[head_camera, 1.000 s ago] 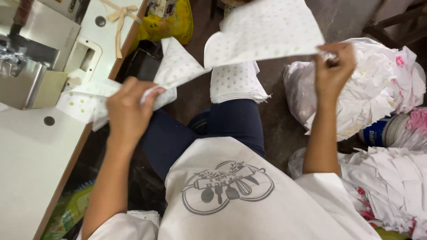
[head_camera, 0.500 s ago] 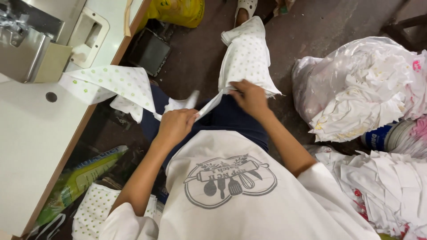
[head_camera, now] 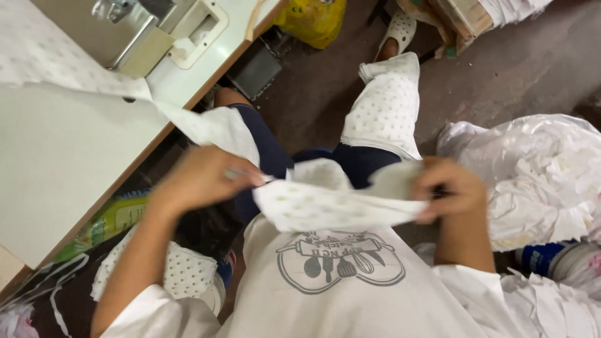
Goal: A worker is rapidly picking up, unfolding, and stacking small pieces of white fabric with green polka dots at a sewing workstation.
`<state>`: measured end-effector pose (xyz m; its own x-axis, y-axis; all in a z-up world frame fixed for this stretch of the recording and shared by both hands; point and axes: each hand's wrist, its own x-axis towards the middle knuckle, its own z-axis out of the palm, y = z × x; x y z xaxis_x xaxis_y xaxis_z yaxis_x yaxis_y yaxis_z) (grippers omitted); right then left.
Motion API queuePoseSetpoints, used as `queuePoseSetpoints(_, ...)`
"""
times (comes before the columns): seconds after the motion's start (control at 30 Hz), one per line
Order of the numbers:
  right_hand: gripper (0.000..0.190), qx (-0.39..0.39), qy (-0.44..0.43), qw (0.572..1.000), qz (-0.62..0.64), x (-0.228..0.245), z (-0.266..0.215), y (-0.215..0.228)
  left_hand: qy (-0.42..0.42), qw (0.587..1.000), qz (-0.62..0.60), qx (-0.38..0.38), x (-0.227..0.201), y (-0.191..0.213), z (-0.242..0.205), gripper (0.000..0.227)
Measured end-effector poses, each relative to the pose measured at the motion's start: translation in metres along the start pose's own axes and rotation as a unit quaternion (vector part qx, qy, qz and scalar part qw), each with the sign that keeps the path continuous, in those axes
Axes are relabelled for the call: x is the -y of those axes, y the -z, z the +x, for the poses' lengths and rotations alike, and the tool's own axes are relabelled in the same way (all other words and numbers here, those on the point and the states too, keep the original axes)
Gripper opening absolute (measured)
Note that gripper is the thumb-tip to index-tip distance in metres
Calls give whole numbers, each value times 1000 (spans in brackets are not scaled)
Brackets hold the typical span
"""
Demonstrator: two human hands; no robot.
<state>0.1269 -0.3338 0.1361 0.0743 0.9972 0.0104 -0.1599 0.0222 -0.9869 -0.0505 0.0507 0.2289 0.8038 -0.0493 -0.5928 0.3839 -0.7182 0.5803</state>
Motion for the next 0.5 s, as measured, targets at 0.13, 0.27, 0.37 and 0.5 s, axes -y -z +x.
queuePoseSetpoints(0.13, 30, -287, 143, 947, 19, -6, -23, 33, 16, 994, 10, -110, 78, 3, 35, 20)
queuePoseSetpoints(0.27, 8, -625, 83, 742, -227, 3, -22, 55, -267, 877, 75, -393, 37, 3, 51, 13)
queuePoseSetpoints(0.37, 9, -686, 111, 691, -201, -4, -59, 46, -318, 837, 109, -431, 14, -20, 56, 10)
queuePoseSetpoints(0.5, 24, -746, -30, 654, -126, -55, -63, 26, -294, 845, 169, -413, 30, -66, 99, 11)
